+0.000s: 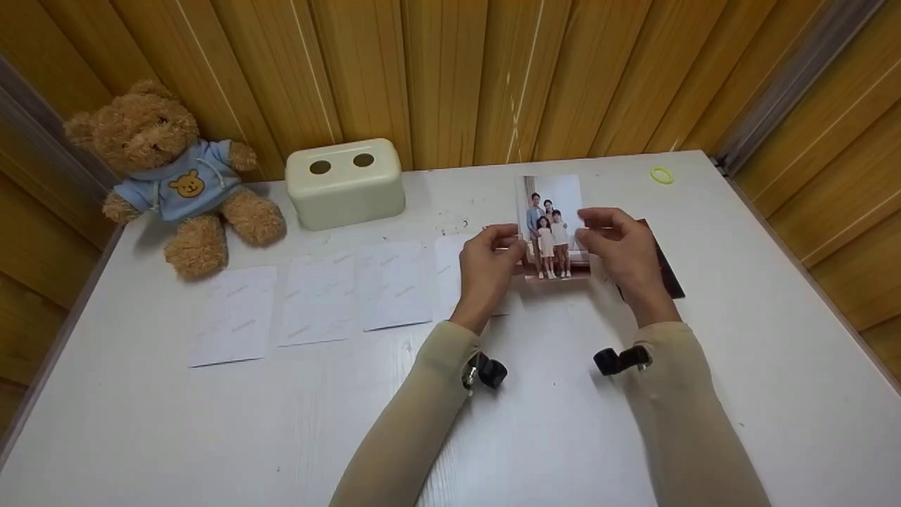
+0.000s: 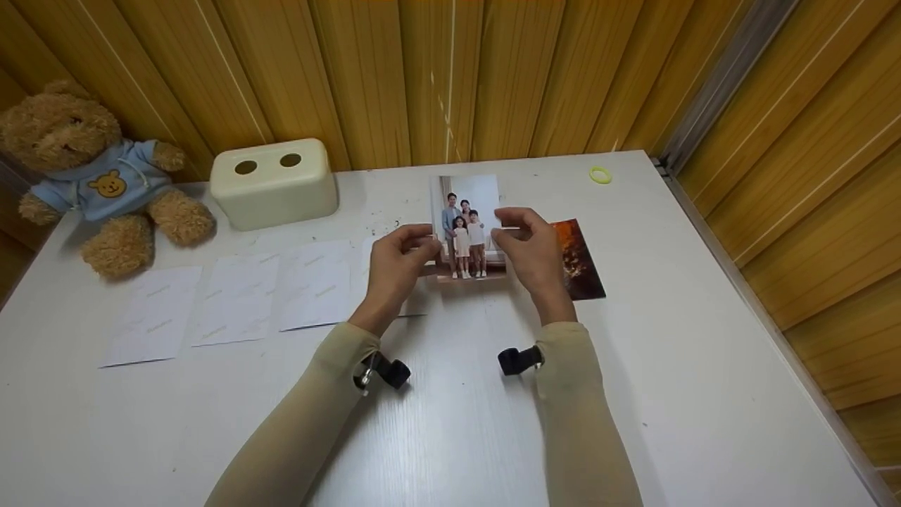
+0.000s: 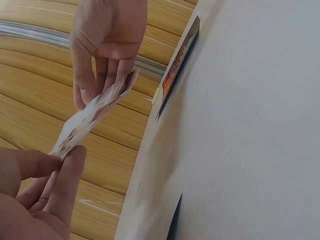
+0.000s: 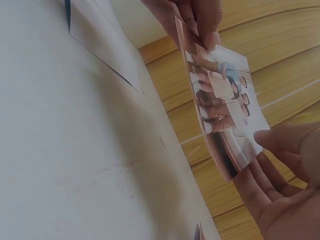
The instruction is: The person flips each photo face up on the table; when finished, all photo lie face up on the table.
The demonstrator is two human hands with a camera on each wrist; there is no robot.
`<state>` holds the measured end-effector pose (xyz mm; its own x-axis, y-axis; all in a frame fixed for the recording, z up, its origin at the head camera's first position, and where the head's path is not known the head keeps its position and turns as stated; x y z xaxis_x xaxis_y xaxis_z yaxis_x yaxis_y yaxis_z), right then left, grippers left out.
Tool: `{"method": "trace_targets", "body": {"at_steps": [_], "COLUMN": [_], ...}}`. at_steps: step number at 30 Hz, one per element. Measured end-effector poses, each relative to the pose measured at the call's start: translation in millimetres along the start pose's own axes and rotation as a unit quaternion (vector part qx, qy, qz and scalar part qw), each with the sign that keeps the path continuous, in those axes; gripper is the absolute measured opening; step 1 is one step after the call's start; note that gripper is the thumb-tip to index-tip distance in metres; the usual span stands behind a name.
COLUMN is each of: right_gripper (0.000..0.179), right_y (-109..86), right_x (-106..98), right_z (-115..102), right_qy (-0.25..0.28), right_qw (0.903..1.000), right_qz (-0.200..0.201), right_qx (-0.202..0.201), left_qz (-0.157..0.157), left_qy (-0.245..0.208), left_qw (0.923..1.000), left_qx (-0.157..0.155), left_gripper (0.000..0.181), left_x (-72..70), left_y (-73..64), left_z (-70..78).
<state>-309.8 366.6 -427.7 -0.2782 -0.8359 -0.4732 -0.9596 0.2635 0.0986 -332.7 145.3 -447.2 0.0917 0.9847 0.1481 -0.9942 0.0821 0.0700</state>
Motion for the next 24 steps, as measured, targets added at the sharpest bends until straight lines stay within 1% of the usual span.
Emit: {"method": "trace_targets", "body": {"at_steps": [3, 8, 13, 16, 19, 24], "right_gripper": [0.039, 0.038, 0.037, 0.036, 0.036, 0.035], "right_y": [-0.4, -0.9, 0.7, 2.0, 3.7, 4.7], "right_x": [2.3, 1.9, 1.9, 2.2, 3.0, 2.4], "right_z": [1.7, 3.0, 3.7, 4.7, 6.8, 9.2], "right_qy": [-0.001, 0.011, 0.031, 0.033, 0.032, 0.022], "right_qw": [0.9998, 0.9997, 0.9989, 0.9987, 0.9986, 0.9991], "right_qz": [-0.018, -0.022, -0.033, -0.039, -0.041, -0.034], "right_qx": [-0.003, -0.006, -0.008, -0.007, -0.006, -0.007], "left_qz": [0.001, 0.003, 0.006, 0.008, 0.008, 0.006], "left_qy": [-0.015, -0.035, -0.034, -0.034, -0.024, -0.014], "left_qw": [0.9999, 0.9994, 0.9994, 0.9993, 0.9996, 0.9996], "left_qx": [-0.004, -0.007, -0.010, -0.014, -0.016, -0.023], "left_gripper": [0.025, 0.028, 0.030, 0.031, 0.033, 0.039], "left_x": [-1.0, -3.0, -5.2, -6.4, -7.1, -7.7], "left_y": [0.5, 2.0, 3.3, 3.9, 4.0, 4.2], "left_z": [-1.1, -4.7, -7.1, -7.7, -7.9, -11.5]}}
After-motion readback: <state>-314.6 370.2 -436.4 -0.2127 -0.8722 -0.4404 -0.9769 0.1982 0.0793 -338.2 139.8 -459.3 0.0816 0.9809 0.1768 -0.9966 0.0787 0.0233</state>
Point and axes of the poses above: each hand's wrist, its own y-axis towards the middle knuckle, its own x-axis out of the palm, z = x × y, the point moved 9 cm from there along y, towards the middle knuckle, and after that the axes turned 8 degrees about -y, right-handed, at the moved point
